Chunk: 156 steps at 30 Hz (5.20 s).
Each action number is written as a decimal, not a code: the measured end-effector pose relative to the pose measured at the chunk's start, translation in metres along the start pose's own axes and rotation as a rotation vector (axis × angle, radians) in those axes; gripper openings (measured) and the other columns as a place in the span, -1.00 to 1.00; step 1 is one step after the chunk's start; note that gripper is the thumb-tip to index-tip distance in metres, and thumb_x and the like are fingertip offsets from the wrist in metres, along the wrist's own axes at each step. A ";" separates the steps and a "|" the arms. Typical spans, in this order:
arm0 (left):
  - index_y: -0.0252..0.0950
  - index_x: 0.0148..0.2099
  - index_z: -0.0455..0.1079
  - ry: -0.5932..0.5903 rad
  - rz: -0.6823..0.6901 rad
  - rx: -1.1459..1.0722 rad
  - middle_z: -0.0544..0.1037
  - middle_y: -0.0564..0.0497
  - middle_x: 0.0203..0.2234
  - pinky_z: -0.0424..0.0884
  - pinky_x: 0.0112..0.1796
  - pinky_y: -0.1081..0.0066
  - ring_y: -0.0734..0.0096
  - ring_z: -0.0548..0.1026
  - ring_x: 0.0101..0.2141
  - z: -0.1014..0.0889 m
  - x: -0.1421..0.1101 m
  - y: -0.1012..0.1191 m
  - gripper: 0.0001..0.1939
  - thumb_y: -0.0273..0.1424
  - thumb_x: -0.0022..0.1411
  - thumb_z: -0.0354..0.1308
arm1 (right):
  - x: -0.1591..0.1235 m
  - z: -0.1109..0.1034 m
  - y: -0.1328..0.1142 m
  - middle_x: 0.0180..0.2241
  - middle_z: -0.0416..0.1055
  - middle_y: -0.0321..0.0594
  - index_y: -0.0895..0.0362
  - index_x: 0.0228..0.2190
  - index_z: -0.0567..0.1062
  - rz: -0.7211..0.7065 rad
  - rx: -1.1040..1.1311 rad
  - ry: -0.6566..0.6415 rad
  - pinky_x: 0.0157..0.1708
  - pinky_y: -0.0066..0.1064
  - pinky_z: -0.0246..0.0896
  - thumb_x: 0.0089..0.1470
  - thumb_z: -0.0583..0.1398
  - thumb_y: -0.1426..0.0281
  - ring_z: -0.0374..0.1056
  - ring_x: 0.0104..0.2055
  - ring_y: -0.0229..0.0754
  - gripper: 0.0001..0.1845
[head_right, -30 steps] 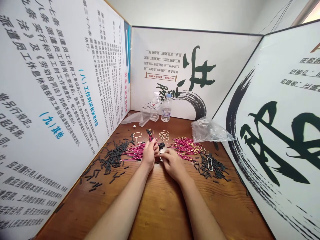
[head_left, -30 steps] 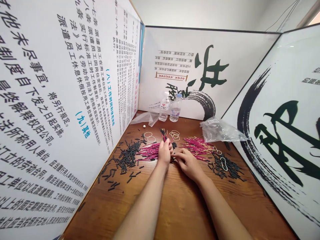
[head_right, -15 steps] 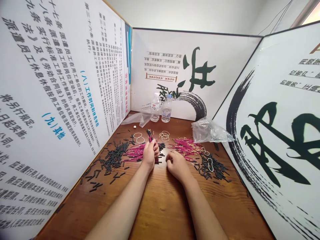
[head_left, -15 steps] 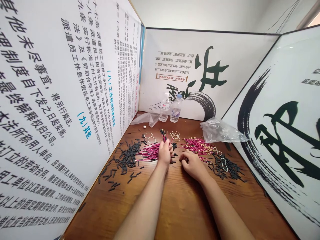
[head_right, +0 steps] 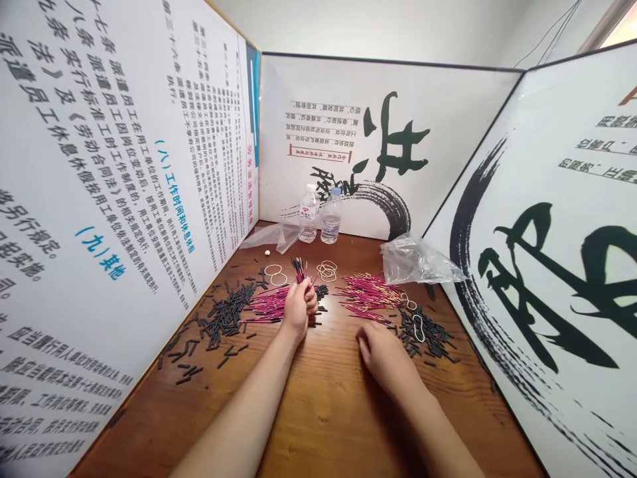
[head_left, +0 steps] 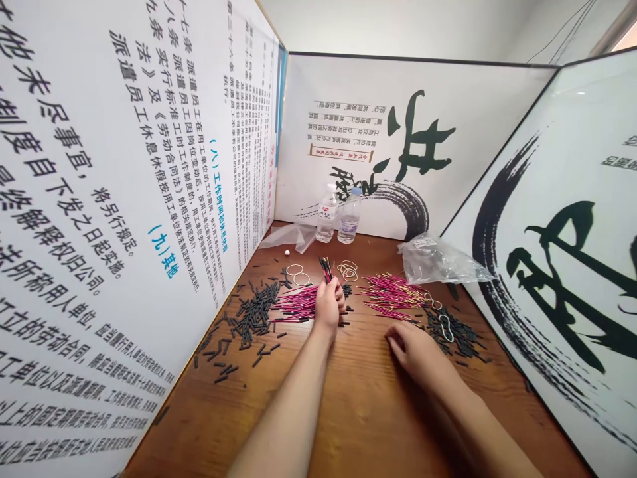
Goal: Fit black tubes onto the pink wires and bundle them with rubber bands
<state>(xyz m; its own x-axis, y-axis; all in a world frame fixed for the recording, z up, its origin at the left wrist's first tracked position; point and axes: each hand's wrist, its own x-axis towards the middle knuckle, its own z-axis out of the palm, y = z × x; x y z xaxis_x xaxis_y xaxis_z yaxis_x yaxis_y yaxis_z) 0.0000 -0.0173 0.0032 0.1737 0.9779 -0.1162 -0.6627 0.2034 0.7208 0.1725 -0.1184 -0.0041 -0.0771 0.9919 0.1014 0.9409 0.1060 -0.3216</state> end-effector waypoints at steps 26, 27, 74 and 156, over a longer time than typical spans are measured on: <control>-0.27 -0.34 0.17 -0.080 -0.023 -0.008 -0.02 0.28 -0.71 -0.22 -0.69 0.59 0.73 -0.11 -0.74 0.002 -0.003 0.002 -0.81 -0.35 -0.05 0.08 | -0.032 -0.021 0.090 -0.35 0.45 -0.16 0.11 -0.37 0.45 0.298 -0.191 0.132 -0.31 -0.30 0.25 -0.01 0.03 0.32 0.41 -0.33 -0.12 -0.77; -0.27 -0.35 0.17 -0.082 -0.027 -0.003 -0.02 0.28 -0.71 -0.22 -0.69 0.59 0.73 -0.11 -0.74 0.002 -0.003 0.001 -0.82 -0.37 -0.06 0.07 | -0.031 -0.022 0.090 -0.36 0.44 -0.17 0.10 -0.39 0.44 0.301 -0.181 0.127 -0.33 -0.31 0.24 -0.02 0.03 0.32 0.40 -0.35 -0.12 -0.78; -0.23 -0.29 0.13 -0.050 -0.035 0.075 0.07 0.28 -0.70 -0.19 -0.70 0.60 0.73 -0.06 -0.76 0.005 -0.004 0.001 -0.75 -0.35 -0.02 0.13 | 0.122 0.012 -0.077 -0.40 0.41 -0.25 0.13 -0.36 0.41 0.155 1.173 0.548 -0.29 -0.33 0.30 -0.09 0.23 0.22 0.34 -0.36 -0.21 -0.73; -0.26 -0.38 0.16 -0.088 -0.141 0.089 0.09 0.23 -0.71 -0.22 -0.68 0.58 0.71 -0.05 -0.75 0.000 -0.002 -0.001 -0.80 -0.45 -0.18 -0.01 | 0.113 0.004 -0.088 -0.48 0.27 -0.32 0.15 -0.42 0.35 0.166 1.066 0.891 -0.47 -0.46 0.13 0.04 0.10 0.22 0.17 -0.49 -0.31 -0.77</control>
<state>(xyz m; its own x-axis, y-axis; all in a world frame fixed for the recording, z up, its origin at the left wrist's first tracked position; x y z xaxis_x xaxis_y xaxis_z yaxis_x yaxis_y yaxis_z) 0.0008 -0.0192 0.0025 0.3259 0.9311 -0.1636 -0.5611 0.3298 0.7592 0.0800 -0.0149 0.0315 0.6202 0.6628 0.4196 0.1869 0.3946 -0.8996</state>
